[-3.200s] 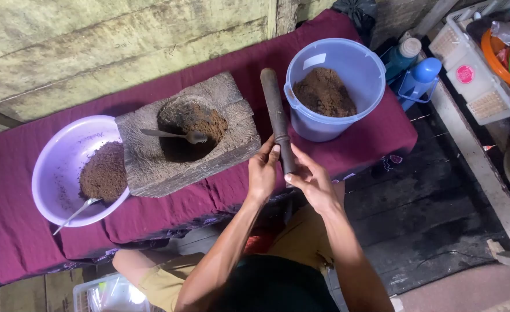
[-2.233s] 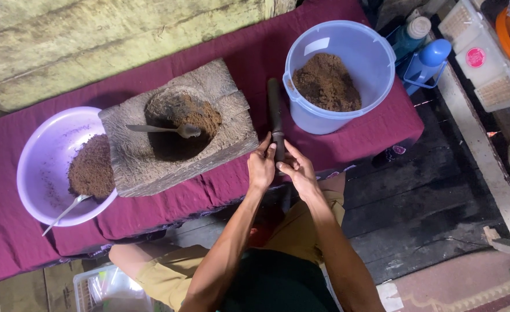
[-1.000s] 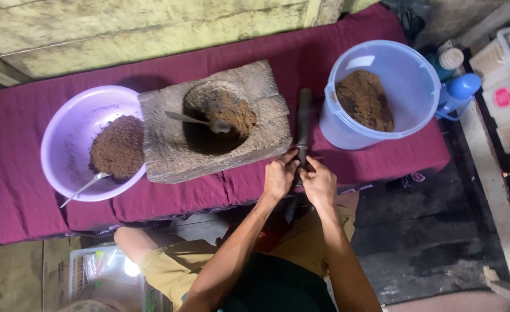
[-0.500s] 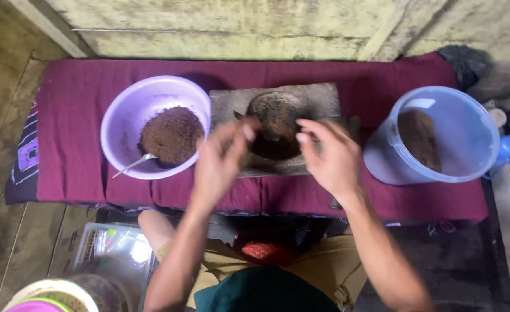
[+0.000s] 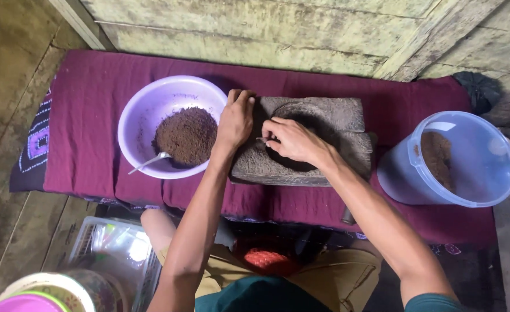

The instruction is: Scraping fine brown powder from a stone mortar using a spoon and transferring it into a plastic bowl.

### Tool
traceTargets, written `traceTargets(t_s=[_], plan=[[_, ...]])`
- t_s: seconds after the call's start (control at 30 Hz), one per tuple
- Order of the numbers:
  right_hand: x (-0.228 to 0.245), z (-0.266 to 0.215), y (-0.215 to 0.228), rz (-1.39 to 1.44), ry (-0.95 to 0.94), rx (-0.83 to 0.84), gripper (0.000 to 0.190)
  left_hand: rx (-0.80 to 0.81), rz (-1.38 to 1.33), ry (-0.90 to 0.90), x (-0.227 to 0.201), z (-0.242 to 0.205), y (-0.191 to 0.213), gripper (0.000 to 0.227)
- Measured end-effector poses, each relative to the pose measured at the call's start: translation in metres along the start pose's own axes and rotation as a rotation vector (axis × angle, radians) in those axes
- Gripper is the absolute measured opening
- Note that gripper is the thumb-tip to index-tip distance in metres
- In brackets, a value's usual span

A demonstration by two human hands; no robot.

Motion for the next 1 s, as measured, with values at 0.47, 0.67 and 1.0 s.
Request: traceTargets(t_s=[0.47,0.67,1.0], plan=[[-0.005,-0.070,0.064,-0.186,-0.122,0.031,0.025,0.176,0.203,0.070,-0.022,-0.004,-0.002,0.054],[-0.057,-0.100,0.050,-0.160,-0.015,-0.365,0.017,0.210,0.195,0.014,-0.023,0.003,-0.004,0.055],[-0.053,-0.113,0.074,-0.270,0.136,-0.490,0.021,0.149,0.160,-0.006,-0.040,-0.011,0.008,0.049]])
Point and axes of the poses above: each hand's wrist, its own z-axis towards the middle knuckle, its own y-axis out of the back of the hand, x = y × z, the point moved 7 cm from there along z, towards the middle knuckle, and after that the axes turned 3 degrees about -y, right-handed, at the moved point
